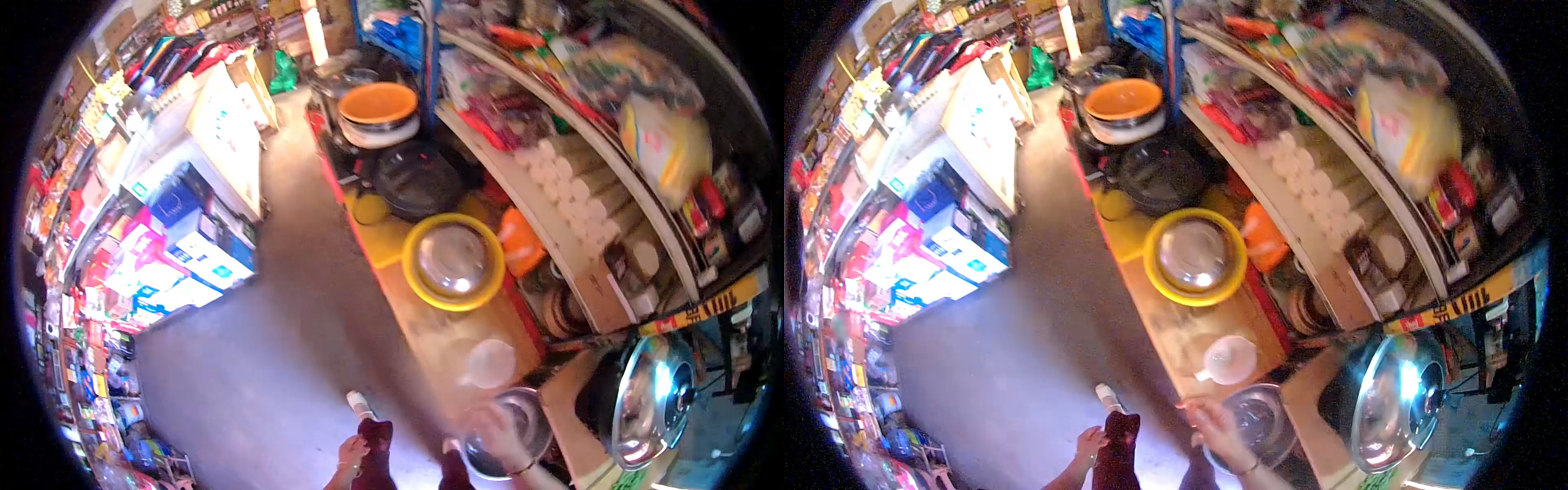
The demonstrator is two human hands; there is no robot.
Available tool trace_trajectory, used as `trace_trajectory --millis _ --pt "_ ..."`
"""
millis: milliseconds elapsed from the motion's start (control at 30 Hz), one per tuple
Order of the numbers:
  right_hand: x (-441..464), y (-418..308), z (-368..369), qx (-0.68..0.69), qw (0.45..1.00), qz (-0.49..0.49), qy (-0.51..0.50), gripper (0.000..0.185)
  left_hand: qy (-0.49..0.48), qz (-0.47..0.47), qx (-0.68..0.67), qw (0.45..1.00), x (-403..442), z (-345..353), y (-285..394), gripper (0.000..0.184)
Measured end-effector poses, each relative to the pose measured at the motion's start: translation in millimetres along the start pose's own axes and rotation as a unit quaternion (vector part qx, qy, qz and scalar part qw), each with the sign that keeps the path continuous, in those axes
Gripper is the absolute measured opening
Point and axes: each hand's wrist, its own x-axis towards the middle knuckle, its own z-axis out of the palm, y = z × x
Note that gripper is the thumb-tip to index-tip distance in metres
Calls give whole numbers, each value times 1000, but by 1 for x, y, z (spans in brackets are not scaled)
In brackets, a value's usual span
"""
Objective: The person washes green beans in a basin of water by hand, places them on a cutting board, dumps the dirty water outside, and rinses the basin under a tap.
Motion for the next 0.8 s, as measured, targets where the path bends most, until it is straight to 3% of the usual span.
trace_trajectory --millis 33,67,100,167,233,367,500,533,600,733,800 --pt "15 -63 35 5 997 -59 -48 26 4 9 -2 1000 -1 -18 33 27" --pt "40 -105 69 74 955 -224 -180 29 73 -25 78 994 -4 -41 60 27" --pt "59 -139 105 145 864 -378 -299 31 144 -61 158 975 -8 -66 89 28" --pt "66 -207 179 286 724 -401 -483 36 137 -77 111 981 13 -116 130 33" --pt "100 -261 248 293 593 -373 -651 28 152 -101 100 978 30 -145 181 33" --pt "137 -291 341 355 527 -414 -651 33 154 -32 46 987 92 -158 285 33" --pt "200 -307 399 363 595 -413 -586 31 124 -20 20 992 172 -156 365 32" --pt "216 -317 410 345 640 -405 -554 30 97 -43 42 993 198 -154 385 32" --pt "272 -333 433 327 678 -398 -525 29 68 -57 83 993 254 -148 429 32" --pt "413 -401 475 223 505 -420 -720 22 62 -19 133 989 340 -146 536 34" --pt "463 -428 495 250 507 -411 -716 21 81 -52 100 990 355 -131 595 33"
